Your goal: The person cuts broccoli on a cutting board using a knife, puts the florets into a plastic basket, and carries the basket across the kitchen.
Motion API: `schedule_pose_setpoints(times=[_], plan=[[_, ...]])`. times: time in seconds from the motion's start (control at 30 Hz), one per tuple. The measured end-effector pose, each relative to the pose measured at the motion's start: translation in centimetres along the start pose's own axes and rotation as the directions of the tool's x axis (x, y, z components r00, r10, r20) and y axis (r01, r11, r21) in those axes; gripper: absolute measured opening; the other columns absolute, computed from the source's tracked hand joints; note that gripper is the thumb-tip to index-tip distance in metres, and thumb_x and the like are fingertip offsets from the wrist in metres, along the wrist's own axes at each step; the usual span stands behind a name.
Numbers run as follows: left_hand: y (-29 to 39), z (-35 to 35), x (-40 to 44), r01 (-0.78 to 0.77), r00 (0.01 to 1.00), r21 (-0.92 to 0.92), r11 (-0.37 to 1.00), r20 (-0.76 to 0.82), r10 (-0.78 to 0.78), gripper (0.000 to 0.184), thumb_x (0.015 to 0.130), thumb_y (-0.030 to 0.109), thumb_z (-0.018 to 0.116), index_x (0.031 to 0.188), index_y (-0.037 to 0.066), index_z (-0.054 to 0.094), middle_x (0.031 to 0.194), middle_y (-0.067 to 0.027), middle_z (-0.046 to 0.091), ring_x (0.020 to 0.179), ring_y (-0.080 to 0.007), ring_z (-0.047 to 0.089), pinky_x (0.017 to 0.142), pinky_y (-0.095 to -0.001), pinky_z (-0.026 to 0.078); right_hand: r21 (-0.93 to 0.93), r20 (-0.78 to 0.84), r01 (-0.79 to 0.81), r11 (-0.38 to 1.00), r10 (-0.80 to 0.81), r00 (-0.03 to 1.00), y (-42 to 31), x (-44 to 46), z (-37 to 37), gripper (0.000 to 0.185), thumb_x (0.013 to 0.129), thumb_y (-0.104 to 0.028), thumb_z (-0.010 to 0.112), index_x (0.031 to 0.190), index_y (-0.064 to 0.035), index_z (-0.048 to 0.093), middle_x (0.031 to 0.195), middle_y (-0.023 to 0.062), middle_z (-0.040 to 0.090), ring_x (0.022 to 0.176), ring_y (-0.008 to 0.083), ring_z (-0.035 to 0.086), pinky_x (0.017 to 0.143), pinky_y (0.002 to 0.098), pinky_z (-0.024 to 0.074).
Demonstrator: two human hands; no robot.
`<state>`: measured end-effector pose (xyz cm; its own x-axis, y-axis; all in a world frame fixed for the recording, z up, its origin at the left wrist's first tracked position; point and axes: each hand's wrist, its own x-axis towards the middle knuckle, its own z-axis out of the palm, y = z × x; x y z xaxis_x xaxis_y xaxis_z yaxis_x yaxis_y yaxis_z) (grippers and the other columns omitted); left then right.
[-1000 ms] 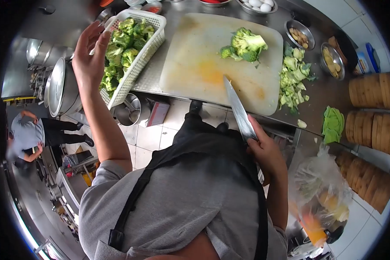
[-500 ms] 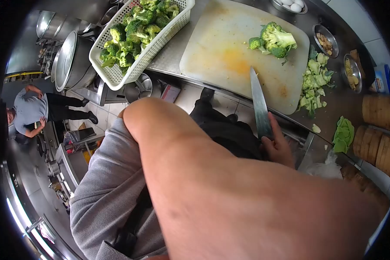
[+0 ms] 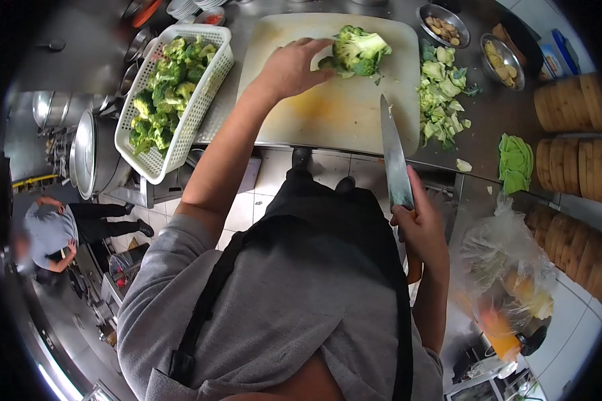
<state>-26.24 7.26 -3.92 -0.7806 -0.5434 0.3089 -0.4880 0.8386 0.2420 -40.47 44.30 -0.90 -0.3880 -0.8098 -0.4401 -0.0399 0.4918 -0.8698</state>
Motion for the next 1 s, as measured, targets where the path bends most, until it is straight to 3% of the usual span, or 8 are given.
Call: schedule_pose_setpoints(times=[0.1, 0.17, 0.27, 0.3, 0.37, 0.47, 0.8, 1.0], plan=[[-0.1, 1.2, -0.4, 0.101, 0.995, -0.222, 0.97, 0.044, -0.093, 0.042, 0.091, 0.027, 0.076, 0.129, 0.01, 0.07, 0.116, -0.0145, 0.074, 0.099, -0.0332, 0.072, 0.088, -0.0435, 0.058, -0.041, -0.008, -0.007, 0.999, 0.006, 1.0, -1.0, -0.5, -0.3, 0.08, 0.095, -0.006, 0.062, 0.168, -0.0241, 0.033, 0.086, 0.005, 0.066, 0.071, 0.0082, 0.064, 0.06, 0.0276, 0.052], [-0.2, 0.3, -2.2, 0.099, 0.995, -0.277, 0.956, 0.021, -0.097, 0.037, 0.09, 0.023, 0.076, 0.124, 0.009, 0.071, 0.113, -0.0138, 0.073, 0.097, -0.0311, 0.072, 0.086, -0.0417, 0.058, -0.247, 0.03, 0.025, 0.969, -0.018, 0.999, -2.1, -0.7, -0.2, 0.08, 0.094, -0.008, 0.063, 0.167, -0.0251, 0.034, 0.079, 0.01, 0.066, 0.067, 0.0156, 0.064, 0.064, 0.0328, 0.054], [-0.4, -0.5, -4.9, 0.15, 0.988, -0.359, 0.921, 0.02, -0.153, 0.033, 0.088, 0.016, 0.078, 0.119, 0.008, 0.072, 0.11, -0.0124, 0.072, 0.092, -0.0274, 0.071, 0.083, -0.0384, 0.059, -0.39, 0.029, 0.09, 0.916, -0.086, 0.996, -5.2, -0.7, 1.6, 0.077, 0.093, -0.01, 0.062, 0.165, -0.0255, 0.038, 0.078, 0.0175, 0.068, 0.066, 0.0299, 0.068, 0.069, 0.0425, 0.0562], [-0.6, -0.5, -5.7, 0.198, 0.98, -0.39, 0.899, 0.047, -0.195, 0.033, 0.086, 0.013, 0.079, 0.118, 0.007, 0.071, 0.108, -0.0118, 0.072, 0.09, -0.0258, 0.071, 0.082, -0.037, 0.059, -0.387, 0.022, 0.074, 0.919, -0.071, 0.997, -5.1, -0.5, 2.3, 0.077, 0.093, -0.01, 0.062, 0.165, -0.0255, 0.038, 0.078, 0.0175, 0.068, 0.066, 0.0299, 0.068, 0.069, 0.0425, 0.0562], [-1.1, -0.3, -5.8, 0.174, 0.984, -0.419, 0.891, 0.03, -0.178, 0.033, 0.086, 0.013, 0.079, 0.117, 0.007, 0.071, 0.108, -0.0114, 0.071, 0.088, -0.0253, 0.07, 0.082, -0.0366, 0.058, -0.674, 0.055, 0.281, 0.684, -0.332, 0.942, -4.5, 1.0, 3.4, 0.074, 0.095, -0.008, 0.057, 0.163, -0.0294, 0.04, 0.084, 0.0217, 0.069, 0.073, 0.0358, 0.07, 0.071, 0.0468, 0.0547], [-0.6, 0.5, -6.4, 0.179, 0.982, -0.451, 0.874, 0.03, -0.186, 0.033, 0.085, 0.013, 0.08, 0.116, 0.007, 0.071, 0.107, -0.011, 0.07, 0.086, -0.025, 0.069, 0.081, -0.0365, 0.058, -0.744, 0.073, 0.213, 0.633, -0.239, 0.968, -5.6, 1.9, 4.9, 0.072, 0.094, -0.011, 0.056, 0.163, -0.0255, 0.038, 0.085, 0.0208, 0.072, 0.076, 0.0429, 0.07, 0.073, 0.0551, 0.0551], [-1.6, 0.9, -6.3, 0.102, 0.992, -0.472, 0.876, -0.017, -0.124, 0.028, 0.085, 0.012, 0.081, 0.11, 0.006, 0.07, 0.106, -0.0115, 0.069, 0.089, -0.0289, 0.072, 0.081, -0.0378, 0.06, -0.751, 0.044, 0.202, 0.629, -0.257, 0.965, -5.5, 2.5, 7.4, 0.073, 0.095, -0.012, 0.055, 0.164, -0.0235, 0.035, 0.086, 0.0229, 0.072, 0.078, 0.0434, 0.07, 0.075, 0.0564, 0.0548], [-1.7, 0.8, -6.7, 0.089, 0.994, -0.492, 0.866, -0.012, -0.108, 0.027, 0.085, 0.011, 0.081, 0.109, 0.007, 0.07, 0.107, -0.0119, 0.069, 0.091, -0.0314, 0.072, 0.082, -0.039, 0.06, -0.763, 0.081, 0.162, 0.626, -0.157, 0.984, -7.3, 2.5, 7.3, 0.073, 0.095, -0.011, 0.054, 0.164, -0.0225, 0.035, 0.087, 0.024, 0.072, 0.078, 0.045, 0.07, 0.076, 0.0577, 0.0544]])
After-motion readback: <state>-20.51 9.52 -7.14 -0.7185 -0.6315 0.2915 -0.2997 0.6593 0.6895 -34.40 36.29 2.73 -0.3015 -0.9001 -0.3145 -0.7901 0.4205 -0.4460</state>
